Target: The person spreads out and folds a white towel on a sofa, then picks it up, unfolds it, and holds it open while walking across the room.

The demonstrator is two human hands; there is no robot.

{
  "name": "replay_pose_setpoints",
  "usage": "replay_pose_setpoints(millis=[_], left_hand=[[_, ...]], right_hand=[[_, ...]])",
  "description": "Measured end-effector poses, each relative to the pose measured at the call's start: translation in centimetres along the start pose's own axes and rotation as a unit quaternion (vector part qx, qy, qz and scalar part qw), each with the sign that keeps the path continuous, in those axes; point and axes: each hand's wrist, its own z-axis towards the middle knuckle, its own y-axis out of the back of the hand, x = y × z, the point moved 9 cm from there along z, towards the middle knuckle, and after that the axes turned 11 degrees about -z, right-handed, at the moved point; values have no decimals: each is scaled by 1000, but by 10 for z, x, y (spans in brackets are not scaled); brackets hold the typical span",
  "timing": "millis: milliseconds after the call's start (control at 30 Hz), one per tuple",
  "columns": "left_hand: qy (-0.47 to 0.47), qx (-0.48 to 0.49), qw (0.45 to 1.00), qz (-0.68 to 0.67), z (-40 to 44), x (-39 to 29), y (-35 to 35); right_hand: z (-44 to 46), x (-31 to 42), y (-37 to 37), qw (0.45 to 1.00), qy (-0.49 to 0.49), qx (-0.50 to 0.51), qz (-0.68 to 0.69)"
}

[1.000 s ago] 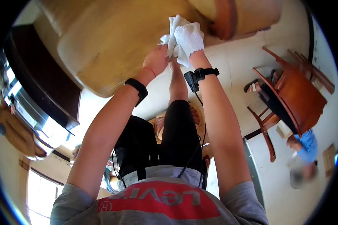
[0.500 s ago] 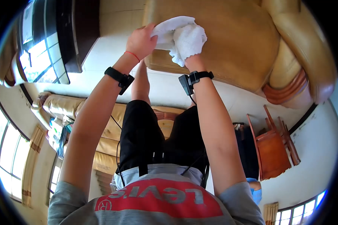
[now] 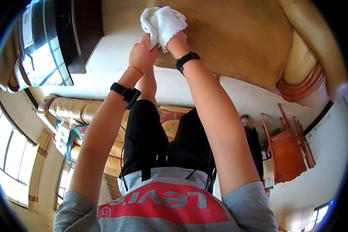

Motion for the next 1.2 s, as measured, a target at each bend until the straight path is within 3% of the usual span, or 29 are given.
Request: replay_pose_setpoints(millis=[33, 67, 167, 200, 300, 367, 400, 467, 500, 533, 567, 700, 867, 967, 1033, 1100, 1167, 1200], left_hand=[[-4, 1, 1000, 4, 3, -3, -8], [-8, 5, 1000, 7, 5, -9, -18], [-72, 26, 997, 7, 5, -41, -54], [-103, 36, 994, 2, 4, -58, -65], [-145, 80, 986, 5, 6, -98, -82], [-178, 61, 982, -22, 6, -124, -81], [-200, 37, 978, -34, 7, -134, -71], [-207, -9, 977, -48, 19, -136, -48], [-215, -59, 974, -35, 26, -136, -32], [-165, -65, 981, -77, 32, -129, -19], [-171, -75, 979, -80, 38, -123, -11], [-99, -97, 988, -62, 51, -73, 23], [22, -112, 993, -42, 54, -5, 39], [40, -119, 980, -153, 58, 21, 41], [-23, -118, 981, -153, 54, -5, 53], [-71, -130, 974, -171, 50, -34, 73], [-105, -153, 960, -210, 47, -57, 96], [-118, -176, 951, -225, 45, -66, 107]], right_hand=[[-2, 2, 7, 998, 5, 47, -29], [-2, -22, -2, 998, 44, 3, 35], [-34, -60, 48, 969, -91, 41, 227], [-39, -75, 67, 968, -42, -25, 246], [-71, -71, 149, 992, -75, 16, 96], [-98, -111, 182, 974, -26, -154, 163], [-115, -111, 213, 971, -37, -171, 160], [-150, -162, 233, 941, -18, -331, -65], [-160, -178, 238, 951, -61, -248, -176], [-172, -186, 252, 957, -130, -212, -148], [-182, -195, 261, 958, -193, -175, -119], [-222, -254, 222, 963, -230, -111, -81], [-296, -308, 134, 942, -252, -19, -219], [-305, -301, 128, 941, -249, 12, -230], [-300, -284, 136, 941, -244, 42, -230], [-299, -294, 145, 975, -165, -17, -150], [-294, -276, 180, 985, -145, -37, -81], [-300, -295, 185, 973, -156, -16, -169]])
